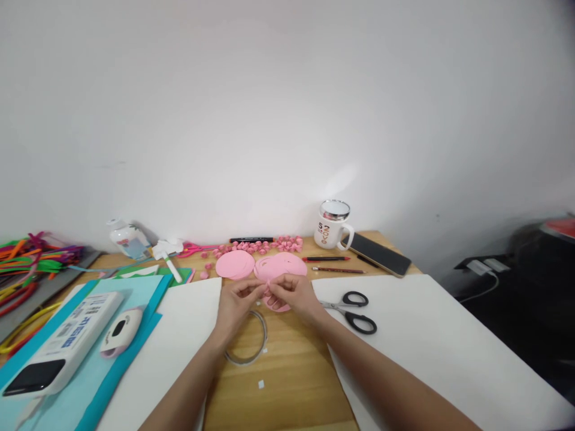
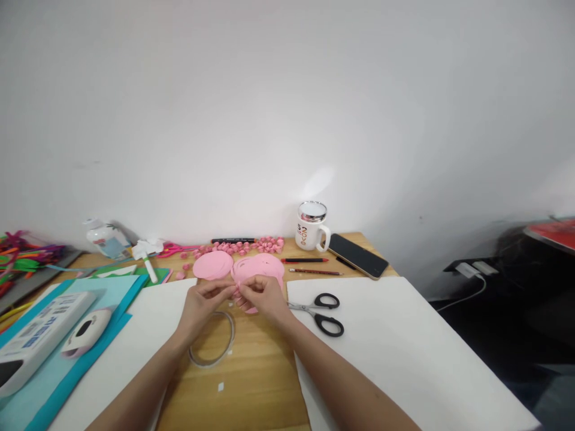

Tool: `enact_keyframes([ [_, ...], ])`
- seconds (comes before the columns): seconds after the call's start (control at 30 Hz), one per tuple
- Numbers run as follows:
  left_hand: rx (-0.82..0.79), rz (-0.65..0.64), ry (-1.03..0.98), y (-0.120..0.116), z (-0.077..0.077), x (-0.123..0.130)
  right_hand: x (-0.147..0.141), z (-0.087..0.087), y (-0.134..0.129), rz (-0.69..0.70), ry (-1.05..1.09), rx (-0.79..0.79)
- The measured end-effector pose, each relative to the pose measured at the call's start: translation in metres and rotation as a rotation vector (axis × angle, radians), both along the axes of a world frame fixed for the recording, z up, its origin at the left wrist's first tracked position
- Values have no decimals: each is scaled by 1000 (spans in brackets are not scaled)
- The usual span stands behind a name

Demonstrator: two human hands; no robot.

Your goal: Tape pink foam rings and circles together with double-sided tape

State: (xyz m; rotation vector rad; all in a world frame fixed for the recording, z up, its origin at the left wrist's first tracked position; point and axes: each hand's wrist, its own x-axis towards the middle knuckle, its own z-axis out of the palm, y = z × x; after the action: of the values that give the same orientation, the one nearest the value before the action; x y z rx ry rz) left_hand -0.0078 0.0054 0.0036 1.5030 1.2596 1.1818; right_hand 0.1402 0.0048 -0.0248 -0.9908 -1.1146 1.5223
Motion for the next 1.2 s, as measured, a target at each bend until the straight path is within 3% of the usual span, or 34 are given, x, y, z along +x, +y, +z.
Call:
enact_keyframes([
  [0.13, -15, 5, -14, 0, 2, 0, 0, 0, -1, 20, 38, 84],
  [0.37, -75, -4, -69, -1, 0, 0, 0, 3, -2, 1, 46, 93],
  [0.97, -122, -17, -75, -3, 3, 5, -3, -6, 1, -123, -141, 194],
  [1.2, -141, -33, -22, 0, -9, 2, -3, -7, 1, -102, -157, 190],
])
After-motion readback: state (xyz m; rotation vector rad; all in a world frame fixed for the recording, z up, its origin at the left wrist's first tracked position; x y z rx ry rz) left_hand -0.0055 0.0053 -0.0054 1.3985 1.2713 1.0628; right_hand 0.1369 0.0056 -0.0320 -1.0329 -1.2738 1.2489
